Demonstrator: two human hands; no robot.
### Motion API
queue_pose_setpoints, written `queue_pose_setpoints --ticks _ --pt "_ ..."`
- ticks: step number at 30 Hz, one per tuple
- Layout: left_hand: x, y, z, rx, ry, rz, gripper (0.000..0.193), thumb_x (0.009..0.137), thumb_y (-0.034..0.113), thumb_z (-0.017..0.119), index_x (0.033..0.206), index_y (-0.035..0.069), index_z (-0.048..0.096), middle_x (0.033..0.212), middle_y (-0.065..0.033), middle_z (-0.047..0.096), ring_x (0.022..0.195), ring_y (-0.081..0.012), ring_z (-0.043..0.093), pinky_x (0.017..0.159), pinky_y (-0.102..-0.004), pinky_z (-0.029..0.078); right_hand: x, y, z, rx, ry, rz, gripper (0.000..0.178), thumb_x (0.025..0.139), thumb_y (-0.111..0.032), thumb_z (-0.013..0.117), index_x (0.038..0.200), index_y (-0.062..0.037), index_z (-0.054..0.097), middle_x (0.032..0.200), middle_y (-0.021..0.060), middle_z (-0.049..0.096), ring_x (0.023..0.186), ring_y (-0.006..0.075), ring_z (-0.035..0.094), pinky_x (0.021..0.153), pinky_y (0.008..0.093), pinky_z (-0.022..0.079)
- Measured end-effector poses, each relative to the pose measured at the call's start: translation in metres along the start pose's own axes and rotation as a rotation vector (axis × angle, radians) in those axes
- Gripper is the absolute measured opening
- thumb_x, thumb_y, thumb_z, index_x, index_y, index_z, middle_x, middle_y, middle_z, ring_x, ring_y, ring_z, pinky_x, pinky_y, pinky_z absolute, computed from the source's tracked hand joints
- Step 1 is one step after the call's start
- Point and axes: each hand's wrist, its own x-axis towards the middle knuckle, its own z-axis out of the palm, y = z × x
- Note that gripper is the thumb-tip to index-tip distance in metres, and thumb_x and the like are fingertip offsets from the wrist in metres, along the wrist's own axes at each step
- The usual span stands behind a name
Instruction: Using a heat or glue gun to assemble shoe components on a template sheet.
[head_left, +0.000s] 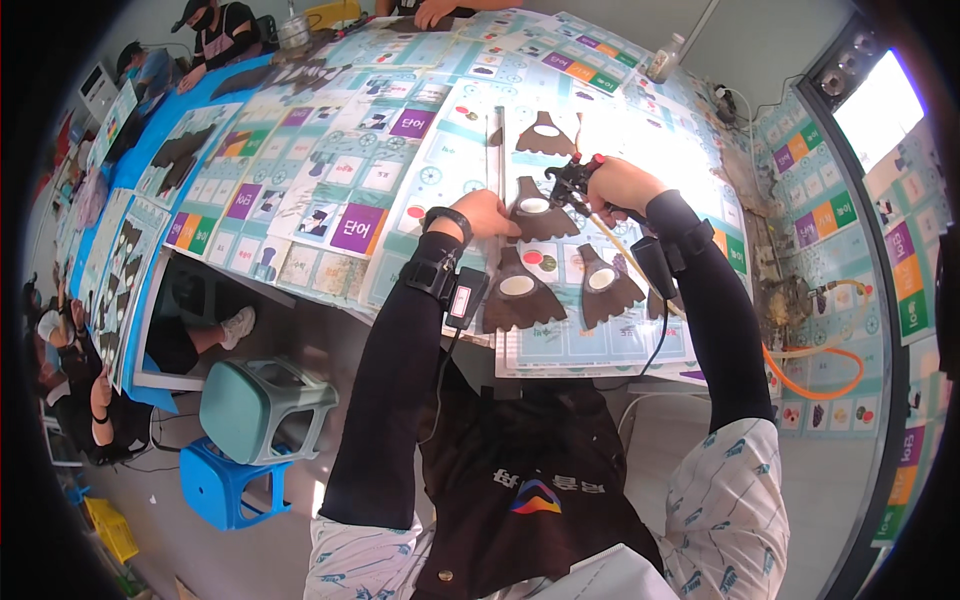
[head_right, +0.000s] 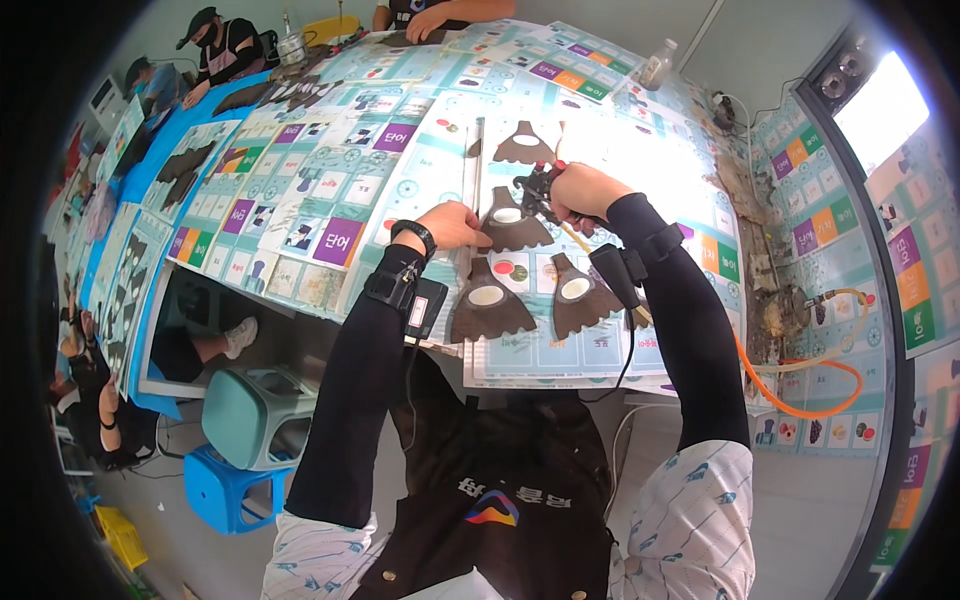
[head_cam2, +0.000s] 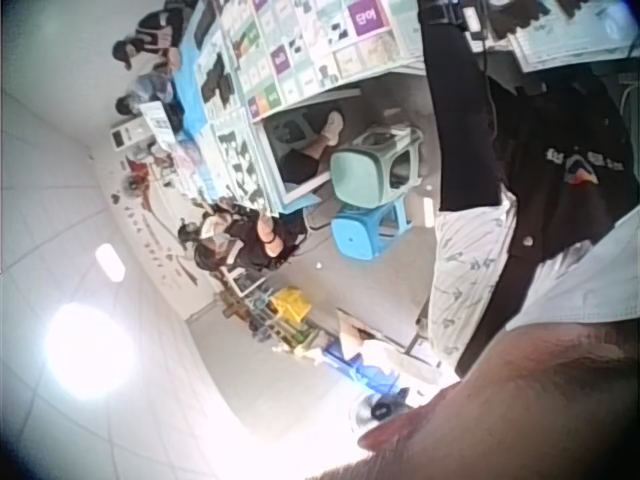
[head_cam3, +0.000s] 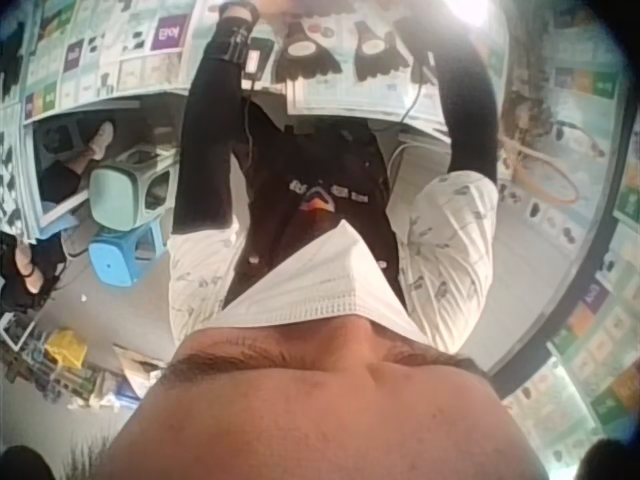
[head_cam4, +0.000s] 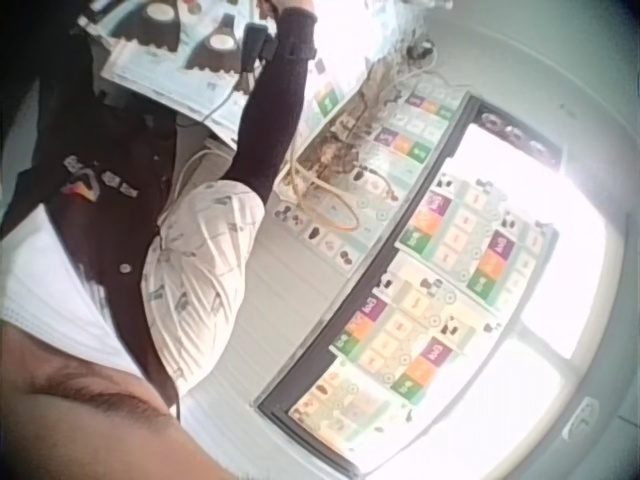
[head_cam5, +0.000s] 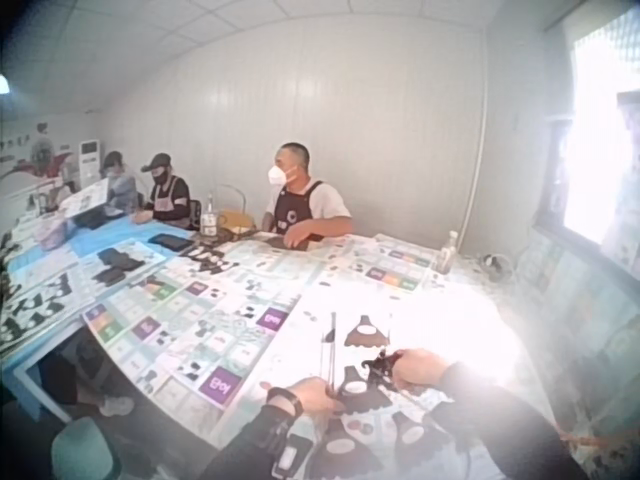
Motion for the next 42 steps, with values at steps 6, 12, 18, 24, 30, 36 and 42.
queue_pose_setpoints --ticks 6,12,18,24,30,36,42 --pt "-0.002 0.001 -0.002 0.007 -0.007 -0.005 0.043 0.074 0.039 0.079 0.092 0.0 0.073 0.091 -0.0155 0.071 0.083 -0.0241 0.066 0.078 -0.0338 0.051 0.009 -0.01 0.013 0.028 -0.02 -0.112 0.011 0.063 -0.004 0.059 0.066 0.0061 0.061 0.057 0.0142 0.057 0.042 0.0191 0.054 0.036 0.0309 0.037" --pt "-0.004 0.002 -0.002 0.002 0.011 0.0 0.043 0.074 0.04 0.078 0.092 0.001 0.072 0.089 -0.0149 0.071 0.082 -0.0241 0.066 0.077 -0.0336 0.051 0.011 -0.011 0.013 0.038 0.008 -0.102 0.011 0.063 -0.002 0.059 0.067 0.0073 0.061 0.057 0.0132 0.058 0.041 0.0179 0.053 0.036 0.0303 0.036" --pt "-0.001 0.001 -0.002 0.01 -0.013 -0.01 0.044 0.074 0.04 0.078 0.093 0.001 0.072 0.091 -0.0161 0.071 0.083 -0.0256 0.066 0.077 -0.0337 0.051 0.008 -0.01 0.01 0.062 0.046 -0.086 0.009 0.062 -0.001 0.057 0.065 0.0061 0.06 0.055 0.0123 0.056 0.041 0.0177 0.051 0.036 0.0297 0.036" --pt "-0.001 0.001 -0.002 0.005 -0.003 -0.017 0.047 0.072 0.042 0.078 0.094 0.0 0.074 0.094 -0.0184 0.072 0.088 -0.0287 0.069 0.082 -0.035 0.052 0.01 -0.007 0.007 0.075 0.034 -0.086 0.008 0.062 -0.001 0.056 0.064 0.0056 0.059 0.055 0.0124 0.056 0.041 0.018 0.052 0.036 0.0298 0.036" --pt "-0.003 0.001 -0.003 -0.001 -0.014 -0.014 0.047 0.073 0.04 0.078 0.096 -0.001 0.073 0.095 -0.0191 0.072 0.089 -0.029 0.069 0.083 -0.0354 0.052 0.014 -0.008 0.009 0.063 0.063 -0.091 0.008 0.061 -0.001 0.056 0.065 0.0055 0.06 0.056 0.0129 0.056 0.04 0.0179 0.051 0.037 0.0298 0.036" --pt "-0.002 0.001 -0.003 0.008 -0.001 0.001 0.048 0.074 0.04 0.077 0.097 -0.001 0.074 0.095 -0.0198 0.072 0.088 -0.0298 0.069 0.082 -0.0358 0.052 0.008 -0.007 0.007 0.108 0.057 -0.087 0.009 0.063 -0.002 0.057 0.066 0.0059 0.061 0.057 0.0144 0.057 0.04 0.0191 0.051 0.037 0.0302 0.037" --pt "0.0 -0.001 -0.003 0.014 -0.028 0.012 0.049 0.073 0.042 0.076 0.097 -0.001 0.074 0.095 -0.0199 0.072 0.088 -0.0303 0.069 0.082 -0.0358 0.052 0.006 -0.007 0.003 0.047 0.071 -0.04 0.01 0.064 -0.002 0.057 0.068 0.0056 0.063 0.057 0.0142 0.057 0.043 0.0195 0.054 0.038 0.0301 0.038"
